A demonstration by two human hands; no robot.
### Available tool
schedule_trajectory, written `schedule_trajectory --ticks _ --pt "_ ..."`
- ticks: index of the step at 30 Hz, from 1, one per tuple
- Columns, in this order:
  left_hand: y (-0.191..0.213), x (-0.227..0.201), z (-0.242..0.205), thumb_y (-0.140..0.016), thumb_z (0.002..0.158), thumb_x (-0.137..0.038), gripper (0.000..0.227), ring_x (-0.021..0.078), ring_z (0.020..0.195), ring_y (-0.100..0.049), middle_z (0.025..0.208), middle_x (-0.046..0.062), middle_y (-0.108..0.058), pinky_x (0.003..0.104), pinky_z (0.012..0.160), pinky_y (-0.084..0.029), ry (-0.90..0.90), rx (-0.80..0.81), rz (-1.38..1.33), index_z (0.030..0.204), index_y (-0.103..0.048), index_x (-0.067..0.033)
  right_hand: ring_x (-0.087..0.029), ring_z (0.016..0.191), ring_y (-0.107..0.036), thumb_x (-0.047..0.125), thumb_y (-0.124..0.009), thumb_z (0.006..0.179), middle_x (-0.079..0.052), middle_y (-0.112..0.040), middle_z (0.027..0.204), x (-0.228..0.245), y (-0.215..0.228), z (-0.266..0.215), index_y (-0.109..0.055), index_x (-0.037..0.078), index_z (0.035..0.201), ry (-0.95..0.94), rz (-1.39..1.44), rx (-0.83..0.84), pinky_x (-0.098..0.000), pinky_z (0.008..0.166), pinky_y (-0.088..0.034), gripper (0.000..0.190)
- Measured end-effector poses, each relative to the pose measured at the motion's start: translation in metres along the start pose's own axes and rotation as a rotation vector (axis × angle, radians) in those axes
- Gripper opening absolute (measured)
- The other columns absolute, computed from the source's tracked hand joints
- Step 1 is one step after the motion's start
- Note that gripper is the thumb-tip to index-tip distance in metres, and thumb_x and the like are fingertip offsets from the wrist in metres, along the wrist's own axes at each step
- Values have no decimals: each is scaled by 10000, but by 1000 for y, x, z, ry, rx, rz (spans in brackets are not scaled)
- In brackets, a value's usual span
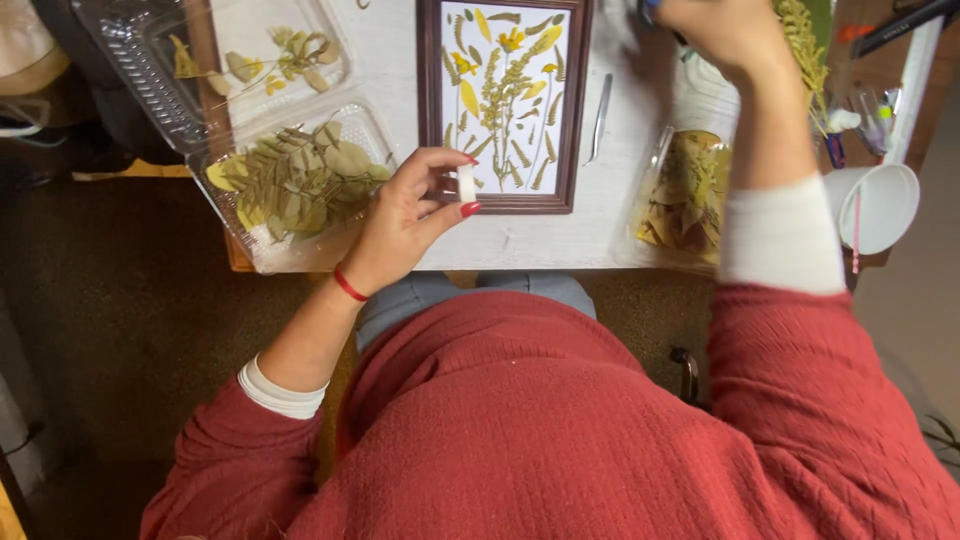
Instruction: The user is making an art frame using dried leaves and flowers.
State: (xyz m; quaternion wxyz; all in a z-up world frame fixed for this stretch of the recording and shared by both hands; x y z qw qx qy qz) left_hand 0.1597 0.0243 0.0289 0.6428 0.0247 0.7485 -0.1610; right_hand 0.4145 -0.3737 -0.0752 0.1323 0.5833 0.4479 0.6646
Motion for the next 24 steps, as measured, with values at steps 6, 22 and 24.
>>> schedule_trajectory --ticks 6,22,24 --pt "-6 -11 1 -709 1000 3 417 124 1171 -632 1308 40 -608 298 1007 -606 10 85 -25 1378 -550 -75 -80 828 -685 55 -804 850 -24 -725 981 195 31 -99 -622 70 1330 -144 519 226 -222 717 -558 514" --pt "-33 -28 7 -704 1013 -36 363 122 1187 -651 1352 37 -614 294 947 -661 -34 219 43 1353 -588 -90 -123 870 -701 50 -860 701 -90 -771 1021 208 27 -147 -737 47 1272 -42 214 370 -254 800 -582 584" --pt "-35 -27 6 -710 1010 -37 370 122 1174 -644 1347 35 -616 297 945 -657 -36 214 45 1356 -590 -90 -127 882 -707 41 -856 698 -95 -774 1042 212 28 -145 -737 46 1266 -25 210 376 -262 814 -589 580"
Point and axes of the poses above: each hand's wrist, its own z-axis towards the middle knuckle, its own y-axis out of the back of the hand, x = y × z, the point moved 4 cm from there along z, towards the middle knuckle
